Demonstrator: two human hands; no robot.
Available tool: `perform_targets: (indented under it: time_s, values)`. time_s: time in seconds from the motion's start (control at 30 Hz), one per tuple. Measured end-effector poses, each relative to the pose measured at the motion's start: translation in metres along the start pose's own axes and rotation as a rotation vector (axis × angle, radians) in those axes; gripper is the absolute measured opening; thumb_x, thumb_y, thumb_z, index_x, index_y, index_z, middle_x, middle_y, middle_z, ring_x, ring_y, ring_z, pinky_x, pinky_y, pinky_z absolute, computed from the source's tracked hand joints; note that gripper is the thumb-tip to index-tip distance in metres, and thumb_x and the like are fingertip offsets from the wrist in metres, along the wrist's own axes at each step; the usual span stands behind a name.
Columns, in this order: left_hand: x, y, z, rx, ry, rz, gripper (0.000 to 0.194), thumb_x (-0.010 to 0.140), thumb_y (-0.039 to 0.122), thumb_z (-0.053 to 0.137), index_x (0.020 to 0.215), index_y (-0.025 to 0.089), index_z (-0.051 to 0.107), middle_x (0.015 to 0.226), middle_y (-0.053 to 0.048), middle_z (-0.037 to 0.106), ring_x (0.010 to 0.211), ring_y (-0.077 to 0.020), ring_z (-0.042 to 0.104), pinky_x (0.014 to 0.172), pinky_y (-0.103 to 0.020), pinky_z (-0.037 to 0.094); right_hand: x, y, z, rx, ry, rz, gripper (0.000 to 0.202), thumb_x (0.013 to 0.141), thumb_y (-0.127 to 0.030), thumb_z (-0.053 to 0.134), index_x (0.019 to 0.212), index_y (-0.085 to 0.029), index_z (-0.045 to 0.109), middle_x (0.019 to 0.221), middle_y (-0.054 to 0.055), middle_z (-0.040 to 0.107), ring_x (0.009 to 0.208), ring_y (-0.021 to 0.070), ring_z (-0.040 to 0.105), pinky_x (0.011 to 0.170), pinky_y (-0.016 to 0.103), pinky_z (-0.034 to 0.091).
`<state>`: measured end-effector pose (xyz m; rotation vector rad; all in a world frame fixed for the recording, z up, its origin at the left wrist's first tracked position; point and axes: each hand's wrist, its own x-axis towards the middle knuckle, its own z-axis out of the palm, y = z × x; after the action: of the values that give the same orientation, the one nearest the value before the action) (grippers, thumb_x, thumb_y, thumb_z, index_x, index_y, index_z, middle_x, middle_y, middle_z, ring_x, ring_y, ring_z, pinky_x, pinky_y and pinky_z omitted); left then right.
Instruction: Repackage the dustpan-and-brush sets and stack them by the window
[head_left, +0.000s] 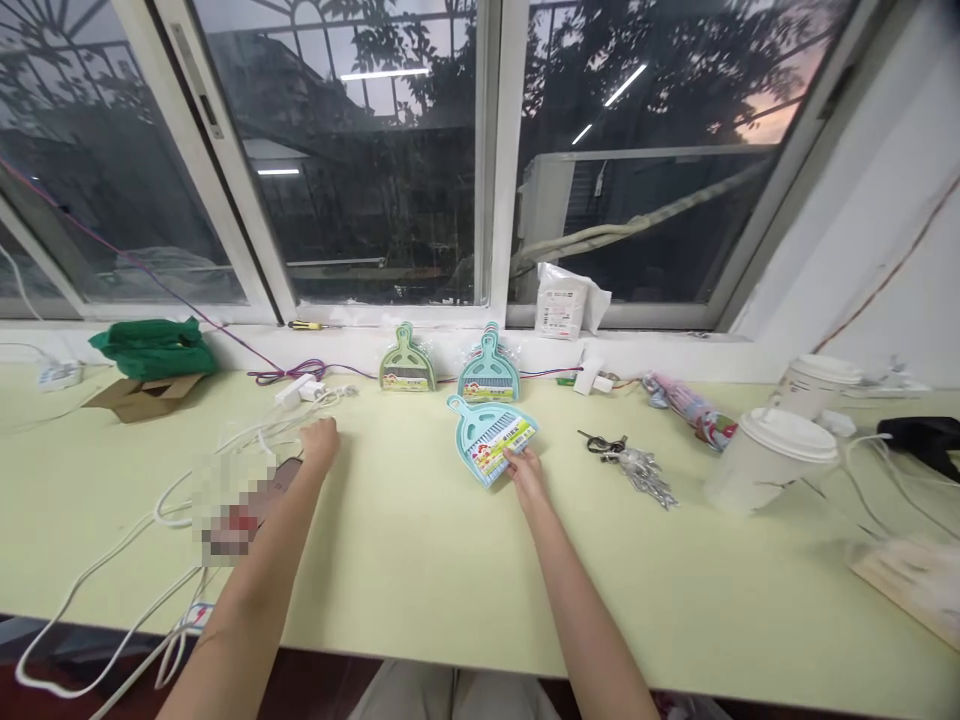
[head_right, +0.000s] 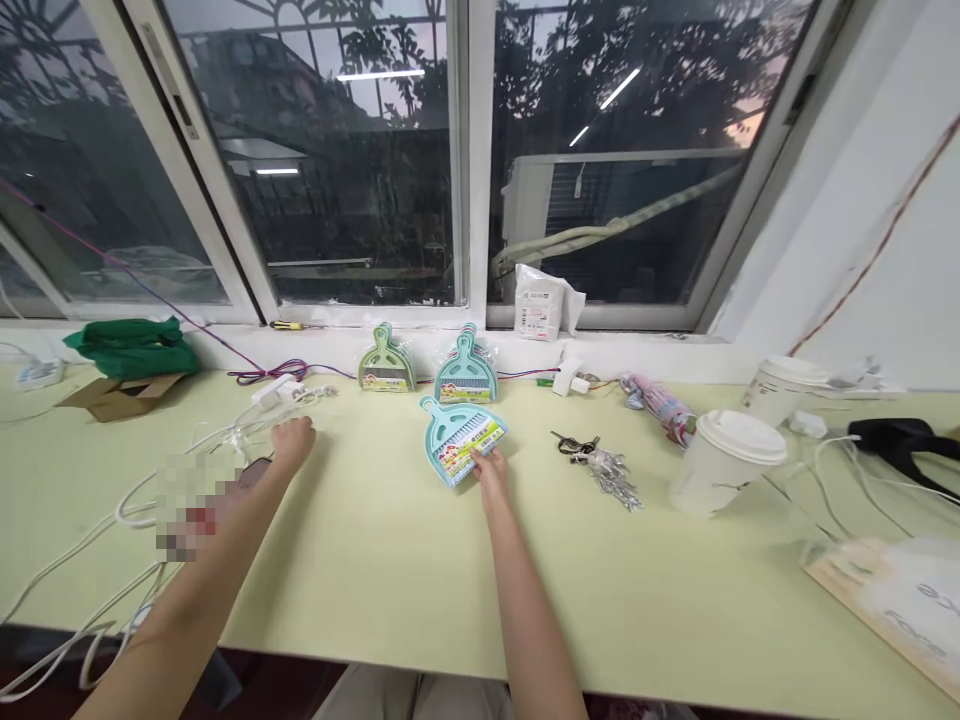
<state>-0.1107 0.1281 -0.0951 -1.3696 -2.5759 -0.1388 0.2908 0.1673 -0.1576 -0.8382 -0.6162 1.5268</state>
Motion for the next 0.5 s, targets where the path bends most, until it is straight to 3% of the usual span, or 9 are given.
perform_targets:
  time_s: [0.07, 0.2, 0.27, 0.37, 0.43, 0.5]
  values:
    - [-0.015, 0.016, -0.006, -0.086, 0.114, 0.087, 0.041, 0.083, 0.012, 0.035, 0.107, 0.011, 0.068, 0.109, -0.02, 0.068, 0.11, -0.0308, 0.059, 0.1, -0.046, 0.037, 0.001, 0.001, 0.0, -0.004, 0.006, -0.009, 0.036, 0.051, -0.017, 0.084, 0.081, -0.019, 0.064, 0.078, 0.003, 0.074, 0.076, 0.0228, 0.072, 0.069, 0.034, 0.062]
    - [-0.056, 0.052, -0.013, -0.27, 0.278, 0.354, 0.04, 0.087, 0.016, 0.034, 0.107, 0.028, 0.067, 0.128, -0.003, 0.062, 0.129, -0.0216, 0.044, 0.117, -0.049, 0.011, 0.004, 0.001, -0.002, 0.013, 0.015, -0.021, 0.04, 0.049, -0.019, 0.085, 0.083, -0.02, 0.062, 0.08, 0.003, 0.074, 0.077, 0.0217, 0.072, 0.072, 0.033, 0.061]
    - [-0.075, 0.067, -0.012, -0.293, 0.265, 0.414, 0.042, 0.085, 0.012, 0.036, 0.106, 0.031, 0.067, 0.134, 0.0, 0.057, 0.133, -0.0212, 0.04, 0.118, -0.052, 0.004, 0.005, -0.002, -0.004, 0.011, 0.022, -0.022, 0.039, 0.051, -0.019, 0.084, 0.083, -0.02, 0.062, 0.082, 0.004, 0.074, 0.079, 0.0215, 0.072, 0.074, 0.034, 0.061]
    - [-0.093, 0.083, -0.007, -0.278, 0.187, 0.372, 0.046, 0.079, 0.005, 0.037, 0.102, 0.029, 0.069, 0.135, -0.002, 0.055, 0.134, -0.0253, 0.037, 0.115, -0.061, -0.003, 0.004, -0.005, -0.005, 0.002, 0.05, -0.019, 0.037, 0.054, -0.017, 0.081, 0.086, -0.019, 0.062, 0.083, 0.005, 0.074, 0.081, 0.0219, 0.072, 0.079, 0.037, 0.06]
    - [-0.099, 0.093, -0.004, -0.314, 0.141, 0.325, 0.042, 0.081, 0.008, 0.04, 0.105, 0.027, 0.068, 0.136, -0.005, 0.054, 0.134, -0.0274, 0.037, 0.114, -0.064, -0.002, 0.002, -0.007, -0.005, 0.007, 0.066, -0.02, 0.035, 0.056, -0.015, 0.079, 0.087, -0.018, 0.062, 0.084, 0.005, 0.074, 0.082, 0.0217, 0.072, 0.081, 0.037, 0.059]
    - [-0.102, 0.105, -0.003, -0.391, 0.089, 0.376, 0.038, 0.087, 0.02, 0.042, 0.118, 0.027, 0.063, 0.141, -0.006, 0.049, 0.135, -0.0271, 0.036, 0.115, -0.063, 0.002, 0.0, -0.008, -0.004, 0.006, 0.069, -0.011, 0.033, 0.058, -0.013, 0.078, 0.086, -0.017, 0.062, 0.082, 0.005, 0.074, 0.08, 0.0207, 0.072, 0.081, 0.036, 0.059]
